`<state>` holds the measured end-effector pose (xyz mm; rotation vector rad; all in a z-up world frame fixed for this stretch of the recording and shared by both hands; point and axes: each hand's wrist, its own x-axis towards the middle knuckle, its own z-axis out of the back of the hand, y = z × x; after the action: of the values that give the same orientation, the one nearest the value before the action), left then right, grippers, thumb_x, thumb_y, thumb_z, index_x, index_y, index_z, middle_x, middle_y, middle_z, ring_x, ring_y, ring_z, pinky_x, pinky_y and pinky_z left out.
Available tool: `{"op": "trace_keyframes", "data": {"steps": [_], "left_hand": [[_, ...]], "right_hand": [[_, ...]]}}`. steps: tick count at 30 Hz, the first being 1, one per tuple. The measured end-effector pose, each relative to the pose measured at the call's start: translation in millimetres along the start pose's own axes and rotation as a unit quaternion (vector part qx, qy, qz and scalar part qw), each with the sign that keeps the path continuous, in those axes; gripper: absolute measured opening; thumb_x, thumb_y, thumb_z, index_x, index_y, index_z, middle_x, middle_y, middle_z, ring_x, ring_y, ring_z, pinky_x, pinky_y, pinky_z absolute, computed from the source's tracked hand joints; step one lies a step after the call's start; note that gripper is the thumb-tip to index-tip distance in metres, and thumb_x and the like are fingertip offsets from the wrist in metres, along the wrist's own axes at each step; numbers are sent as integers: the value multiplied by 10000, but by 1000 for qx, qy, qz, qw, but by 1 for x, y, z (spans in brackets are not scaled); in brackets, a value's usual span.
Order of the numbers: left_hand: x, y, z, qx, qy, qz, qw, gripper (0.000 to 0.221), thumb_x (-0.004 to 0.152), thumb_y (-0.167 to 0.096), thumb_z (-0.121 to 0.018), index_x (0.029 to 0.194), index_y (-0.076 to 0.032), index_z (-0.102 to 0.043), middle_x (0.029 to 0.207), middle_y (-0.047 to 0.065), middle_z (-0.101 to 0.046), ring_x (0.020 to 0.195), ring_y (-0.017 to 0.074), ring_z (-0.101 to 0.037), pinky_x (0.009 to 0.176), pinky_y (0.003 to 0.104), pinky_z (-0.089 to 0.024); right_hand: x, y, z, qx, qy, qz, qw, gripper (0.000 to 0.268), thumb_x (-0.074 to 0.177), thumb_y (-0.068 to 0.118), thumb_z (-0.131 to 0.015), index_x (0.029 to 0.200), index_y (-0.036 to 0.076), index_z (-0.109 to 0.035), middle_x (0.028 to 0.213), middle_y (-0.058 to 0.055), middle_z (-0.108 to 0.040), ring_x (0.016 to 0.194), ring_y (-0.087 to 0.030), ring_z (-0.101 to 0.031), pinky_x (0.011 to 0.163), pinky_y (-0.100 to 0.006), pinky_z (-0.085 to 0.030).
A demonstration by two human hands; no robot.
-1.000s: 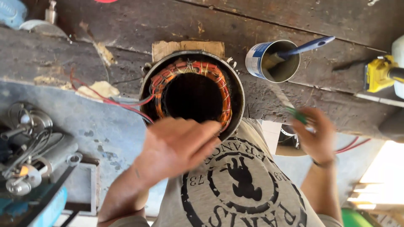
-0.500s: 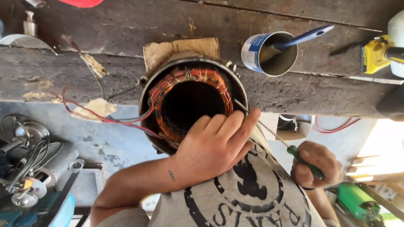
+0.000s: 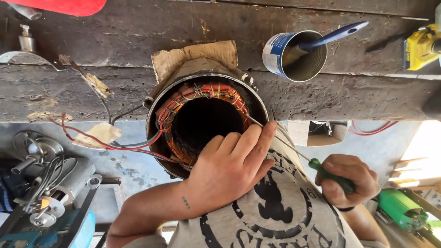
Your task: Applying insulating varnish to the copper windings of an electric motor stator and using a screwdriver to adjust the wire positions.
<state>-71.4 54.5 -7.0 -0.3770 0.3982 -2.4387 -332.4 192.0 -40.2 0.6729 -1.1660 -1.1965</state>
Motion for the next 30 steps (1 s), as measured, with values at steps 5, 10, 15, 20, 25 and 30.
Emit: {"op": "trace_keyframes", "data": {"steps": [5, 10, 15, 20, 25, 30], "left_hand": [[1, 2, 1, -4, 4, 8, 1000, 576, 1071, -469, -641, 1463, -53, -573, 1194, 39, -612, 703, 146, -496, 577, 281, -409], [1, 3, 1, 2, 7, 14, 1000, 578, 1086, -476, -601, 1483, -58, -548, 1211, 28, -618, 706, 145, -496, 582, 283, -409], [2, 5, 3, -7, 12, 15, 1000, 601, 1050, -488, -662, 1479, -81, -558, 1235, 31, -628, 715, 155, -501, 589, 292, -412], [2, 6, 4, -7, -17, 18, 1000, 511, 1130, -425, -472, 1462, -47, -561, 1203, 37, -641, 686, 147, -493, 575, 288, -402], [0, 6, 3, -31, -16, 19, 999, 524, 1100, -428, -587, 1475, -65, -555, 1225, 41, -648, 709, 162, -506, 581, 302, -411], [-1, 7, 4, -26, -18, 22, 999, 518, 1123, -426, -501, 1468, -43, -554, 1247, 60, -652, 693, 156, -516, 574, 299, -402]], "right_hand": [[-15, 11, -8, 31, -130, -209, 969, 289, 966, 289, -643, 1031, 14, -585, 704, -187, -616, 392, -112, -552, 364, -214, -384], [-17, 12, -21, 18, -174, -241, 954, 360, 957, 337, -656, 993, -7, -556, 661, -192, -603, 382, -132, -525, 358, -232, -352], [-15, 3, -6, 28, -145, -172, 974, 292, 957, 274, -674, 992, -9, -611, 751, -213, -665, 395, -113, -609, 308, -211, -451], [8, 9, 1, -67, -7, -11, 998, 250, 942, 157, -586, 914, -88, -544, 544, -119, -553, 382, -166, -620, 321, -229, -411], [19, 10, 14, -75, 55, 40, 995, 202, 941, 120, -581, 890, -69, -531, 517, -95, -572, 357, -144, -566, 318, -248, -376], [23, 18, 11, -107, 61, 40, 992, 214, 878, 67, -601, 862, -131, -521, 540, -139, -484, 379, -236, -430, 389, -336, -348]]}}
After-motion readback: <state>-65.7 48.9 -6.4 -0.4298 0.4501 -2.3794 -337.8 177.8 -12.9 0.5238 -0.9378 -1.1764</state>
